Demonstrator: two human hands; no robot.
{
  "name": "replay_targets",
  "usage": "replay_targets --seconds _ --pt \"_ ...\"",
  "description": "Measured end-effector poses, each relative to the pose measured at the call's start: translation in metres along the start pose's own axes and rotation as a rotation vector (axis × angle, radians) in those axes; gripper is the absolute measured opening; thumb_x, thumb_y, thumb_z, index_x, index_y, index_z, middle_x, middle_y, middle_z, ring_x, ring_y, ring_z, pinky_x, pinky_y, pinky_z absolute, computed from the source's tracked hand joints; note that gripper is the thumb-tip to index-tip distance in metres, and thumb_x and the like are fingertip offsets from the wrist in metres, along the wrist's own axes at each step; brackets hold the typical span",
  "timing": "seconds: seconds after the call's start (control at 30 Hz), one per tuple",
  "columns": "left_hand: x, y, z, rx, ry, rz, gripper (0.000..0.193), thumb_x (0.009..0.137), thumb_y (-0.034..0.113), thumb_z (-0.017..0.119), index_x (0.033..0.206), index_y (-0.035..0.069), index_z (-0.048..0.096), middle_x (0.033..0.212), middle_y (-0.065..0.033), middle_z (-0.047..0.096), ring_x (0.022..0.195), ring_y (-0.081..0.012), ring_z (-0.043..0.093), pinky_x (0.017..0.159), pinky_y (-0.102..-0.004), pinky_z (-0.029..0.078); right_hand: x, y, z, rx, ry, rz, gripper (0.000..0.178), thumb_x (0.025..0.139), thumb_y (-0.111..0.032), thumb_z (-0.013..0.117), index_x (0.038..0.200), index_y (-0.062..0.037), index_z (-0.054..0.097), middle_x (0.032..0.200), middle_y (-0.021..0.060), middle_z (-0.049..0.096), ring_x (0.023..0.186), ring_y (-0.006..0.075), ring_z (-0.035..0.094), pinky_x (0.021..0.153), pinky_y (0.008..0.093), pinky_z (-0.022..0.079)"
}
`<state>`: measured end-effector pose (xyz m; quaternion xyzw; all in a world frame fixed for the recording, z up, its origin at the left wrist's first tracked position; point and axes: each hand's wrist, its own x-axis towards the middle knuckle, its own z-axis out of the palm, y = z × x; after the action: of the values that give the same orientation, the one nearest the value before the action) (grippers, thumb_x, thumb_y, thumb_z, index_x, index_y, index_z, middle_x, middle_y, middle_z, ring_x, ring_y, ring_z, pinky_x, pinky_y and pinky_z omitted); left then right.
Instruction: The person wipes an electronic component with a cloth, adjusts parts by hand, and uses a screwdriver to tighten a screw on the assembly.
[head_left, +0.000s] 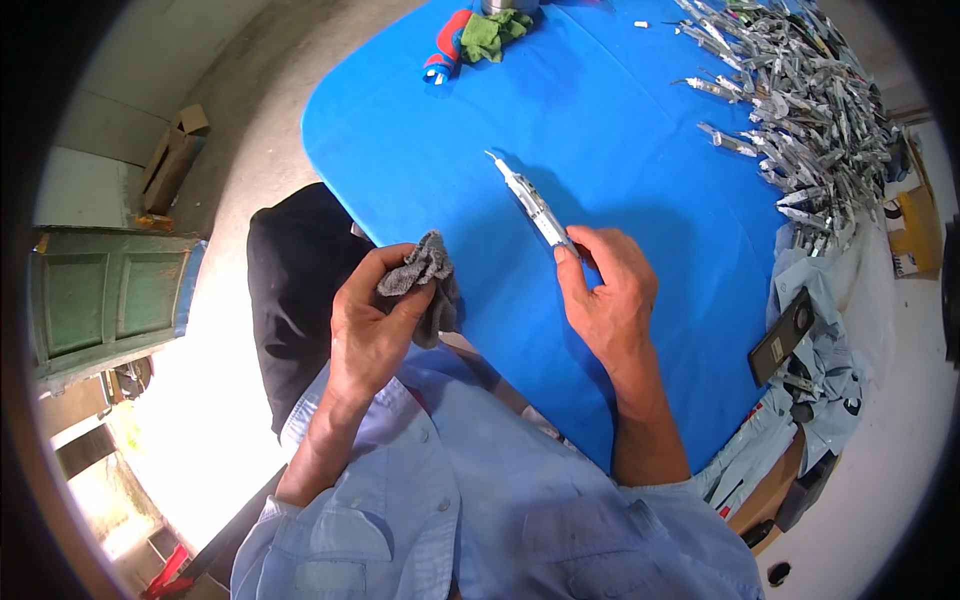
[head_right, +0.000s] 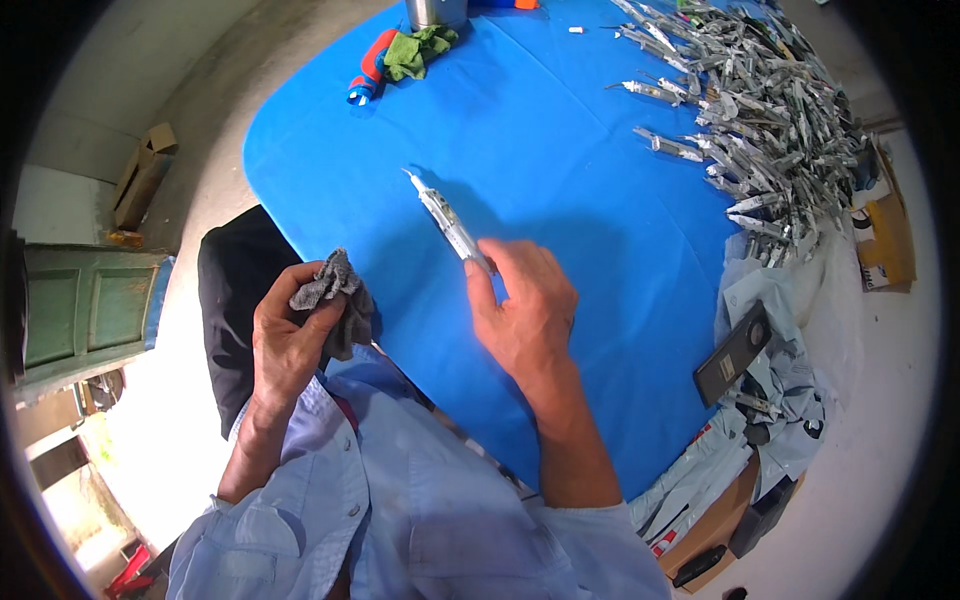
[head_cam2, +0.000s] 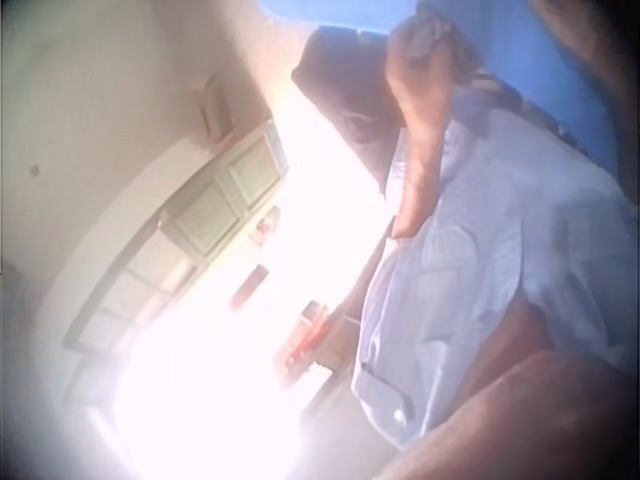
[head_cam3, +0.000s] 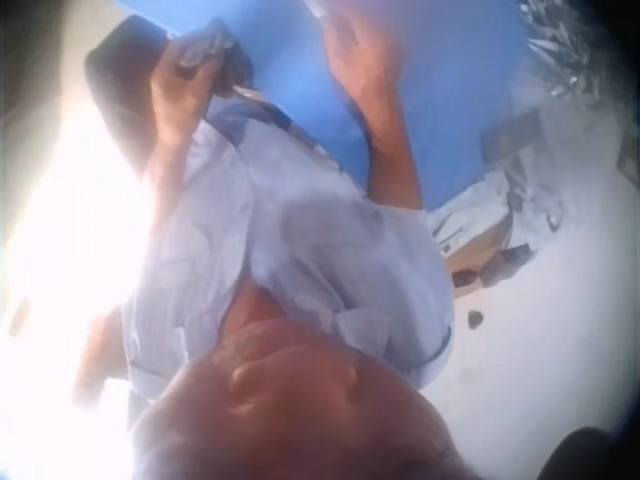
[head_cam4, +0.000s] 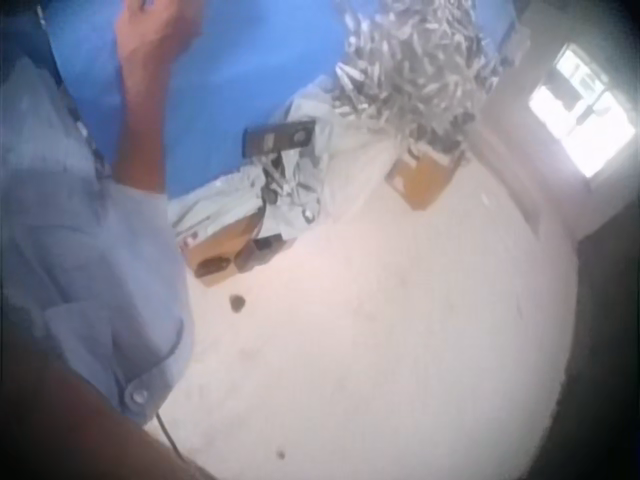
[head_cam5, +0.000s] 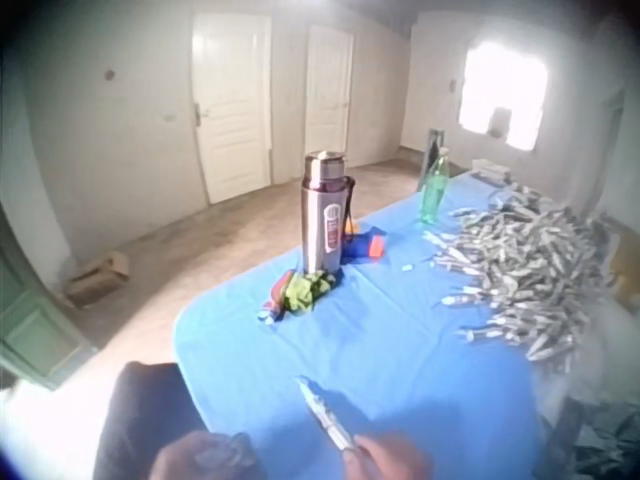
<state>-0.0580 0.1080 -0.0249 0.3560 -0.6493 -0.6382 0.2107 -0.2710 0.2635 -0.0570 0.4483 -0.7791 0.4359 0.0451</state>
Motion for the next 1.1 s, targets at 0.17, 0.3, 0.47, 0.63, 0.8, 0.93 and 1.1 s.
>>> replay_targets --seconds 0.17,0.3,0.47,0.63,0.8,0.93,1.1 --pt "-0.002 0.006 0.005 0.156 0.101 0.097 0.029 0.098 0.002 0.074 0.126 -0.002 0.067 0.102 -0.0068 0.075 0.092 -0.0111 0.071 0.083 -0.0270 0.058 -0.003 -0.002 0.000 0.012 0.008 0.037 0.010 0.090 -0.006 0.077 0.099 -0.0051 0.074 0.087 0.0110 0.072 0.076 0.0323 0.068 0.066 0.0427 0.052" --pt "0.000 0.010 0.008 0.175 0.095 0.063 0.027 0.097 0.000 0.074 0.122 -0.001 0.066 0.101 -0.0072 0.075 0.089 -0.0108 0.071 0.079 -0.0269 0.059 -0.003 -0.004 0.000 -0.020 0.008 0.041 0.006 0.091 -0.004 0.075 0.096 -0.0043 0.074 0.084 0.0112 0.071 0.072 0.0319 0.067 0.063 0.0421 0.052" --pt "0.002 0.022 0.012 0.093 0.036 -0.050 0.025 0.097 0.002 0.076 0.121 -0.001 0.068 0.092 -0.0044 0.073 0.083 -0.0084 0.068 0.073 -0.0247 0.055 -0.003 -0.003 0.000 0.000 0.016 0.046 0.004 0.091 -0.003 0.074 0.095 -0.0043 0.075 0.080 0.0103 0.070 0.068 0.0301 0.065 0.060 0.0423 0.050" --pt "0.007 0.026 0.019 0.054 0.008 -0.005 0.027 0.097 0.005 0.077 0.122 -0.001 0.069 0.084 -0.0034 0.071 0.074 -0.0078 0.066 0.065 -0.0243 0.053 -0.002 -0.003 0.001 0.019 0.027 0.033 0.005 0.090 -0.001 0.074 0.093 -0.0044 0.074 0.078 0.0102 0.069 0.066 0.0292 0.064 0.059 0.0419 0.048" --pt "0.020 0.028 0.038 0.257 -0.048 0.286 0.031 0.091 -0.001 0.076 0.122 0.000 0.070 0.107 -0.0099 0.072 0.086 -0.0146 0.069 0.071 -0.0279 0.055 -0.001 -0.005 -0.001 0.045 0.008 0.036 0.005 0.090 0.000 0.074 0.093 -0.0050 0.074 0.077 0.0099 0.067 0.066 0.0295 0.063 0.059 0.0424 0.048" --pt "0.030 0.025 0.069 0.490 -0.160 0.581 0.044 0.082 -0.009 0.077 0.124 0.002 0.071 0.123 -0.0169 0.070 0.104 -0.0335 0.074 0.084 -0.0400 0.061 -0.002 -0.004 0.001 0.041 -0.002 0.007 0.010 0.085 0.003 0.073 0.090 -0.0050 0.070 0.076 0.0102 0.065 0.066 0.0316 0.062 0.059 0.0436 0.047" --pt "0.038 0.013 0.084 0.652 -0.166 0.716 0.043 0.080 -0.004 0.078 0.122 0.003 0.070 0.120 -0.0159 0.069 0.106 -0.0376 0.073 0.087 -0.0440 0.062 -0.003 -0.002 0.000 0.011 -0.039 -0.020 0.014 0.077 0.006 0.071 0.086 -0.0039 0.066 0.076 0.0107 0.064 0.067 0.0336 0.060 0.059 0.0449 0.047"
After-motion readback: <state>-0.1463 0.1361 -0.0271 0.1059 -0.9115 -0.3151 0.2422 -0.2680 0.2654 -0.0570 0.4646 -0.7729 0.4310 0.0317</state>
